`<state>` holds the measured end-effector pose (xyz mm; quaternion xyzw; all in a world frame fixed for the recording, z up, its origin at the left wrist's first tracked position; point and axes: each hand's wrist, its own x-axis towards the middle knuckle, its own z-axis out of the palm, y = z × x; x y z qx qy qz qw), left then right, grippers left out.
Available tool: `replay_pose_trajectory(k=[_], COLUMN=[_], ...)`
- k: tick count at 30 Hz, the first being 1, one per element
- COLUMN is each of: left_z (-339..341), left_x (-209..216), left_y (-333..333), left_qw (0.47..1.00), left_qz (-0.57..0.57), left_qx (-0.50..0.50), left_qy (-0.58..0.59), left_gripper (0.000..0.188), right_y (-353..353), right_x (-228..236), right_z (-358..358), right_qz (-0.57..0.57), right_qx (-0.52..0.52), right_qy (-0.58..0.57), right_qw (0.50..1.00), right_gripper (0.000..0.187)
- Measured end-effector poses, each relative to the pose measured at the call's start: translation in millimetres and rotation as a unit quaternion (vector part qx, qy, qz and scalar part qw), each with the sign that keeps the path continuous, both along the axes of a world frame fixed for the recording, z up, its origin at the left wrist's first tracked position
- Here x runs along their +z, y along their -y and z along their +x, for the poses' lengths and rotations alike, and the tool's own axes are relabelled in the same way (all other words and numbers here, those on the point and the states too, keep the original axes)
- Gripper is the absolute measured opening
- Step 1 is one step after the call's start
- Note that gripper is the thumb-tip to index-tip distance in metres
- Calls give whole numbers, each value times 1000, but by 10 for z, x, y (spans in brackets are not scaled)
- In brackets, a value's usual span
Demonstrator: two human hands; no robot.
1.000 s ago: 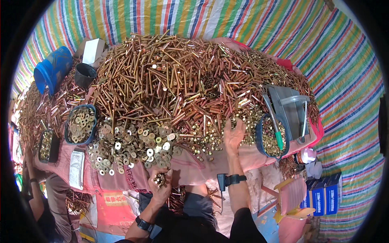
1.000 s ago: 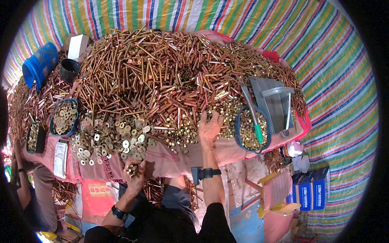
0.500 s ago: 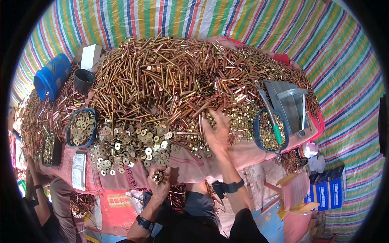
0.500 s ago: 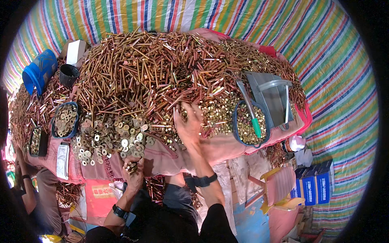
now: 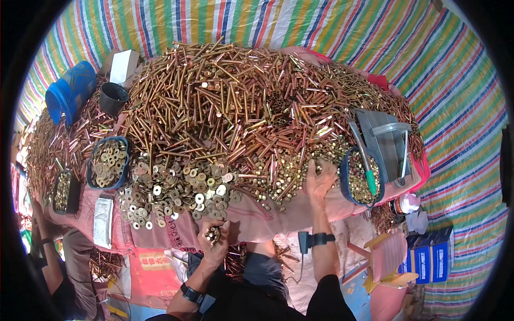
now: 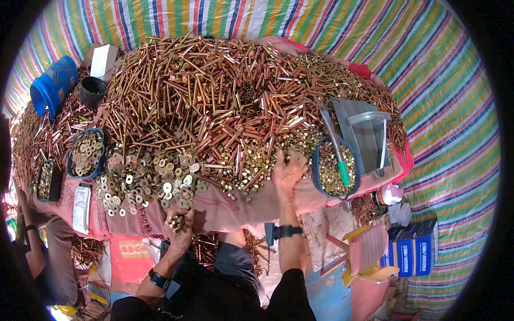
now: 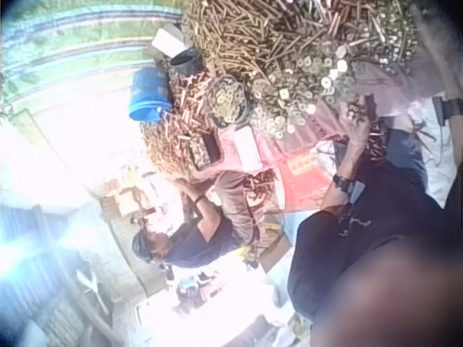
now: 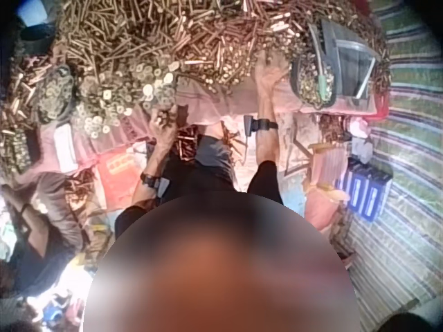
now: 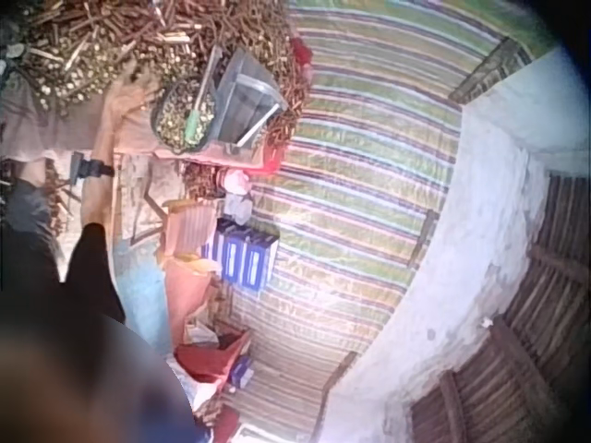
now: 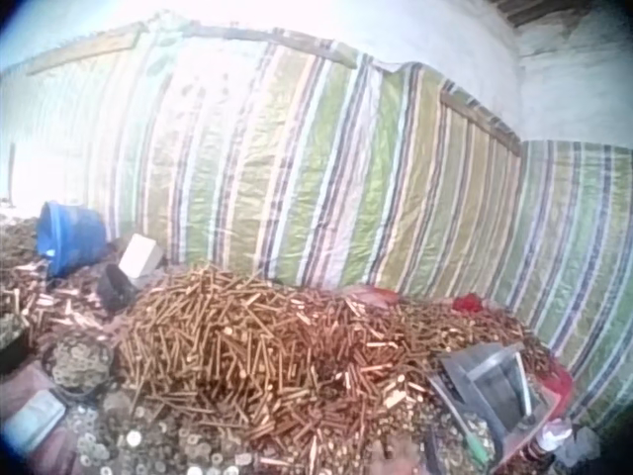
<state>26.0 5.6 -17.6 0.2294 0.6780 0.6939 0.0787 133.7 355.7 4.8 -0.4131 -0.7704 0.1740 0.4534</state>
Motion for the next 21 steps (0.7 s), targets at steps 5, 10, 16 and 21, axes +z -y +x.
replay_pose_trajectory(k=[5,10,16,21], left_z=[4,-5,10,20], left_x=[11,52,141,129], left_y=[-16,-51,-99,-113], left_qw=[999,999,999,999], left_qz=[9,41,29,-4], left_qx=[7,-15,2,23], left_qy=[-51,1,37,25], left_gripper=[19,20,20,20], right_y=[425,602,766,1018], right_x=[12,15,163,308], right_z=[-338,-814,-1124,-1095], right_qz=[9,-62,-120,-155], right_qx=[39,16,-46,40], right_qy=[7,-88,-137,-100], right_qw=[999,994,982,982], right_gripper=[41,44,57,87])
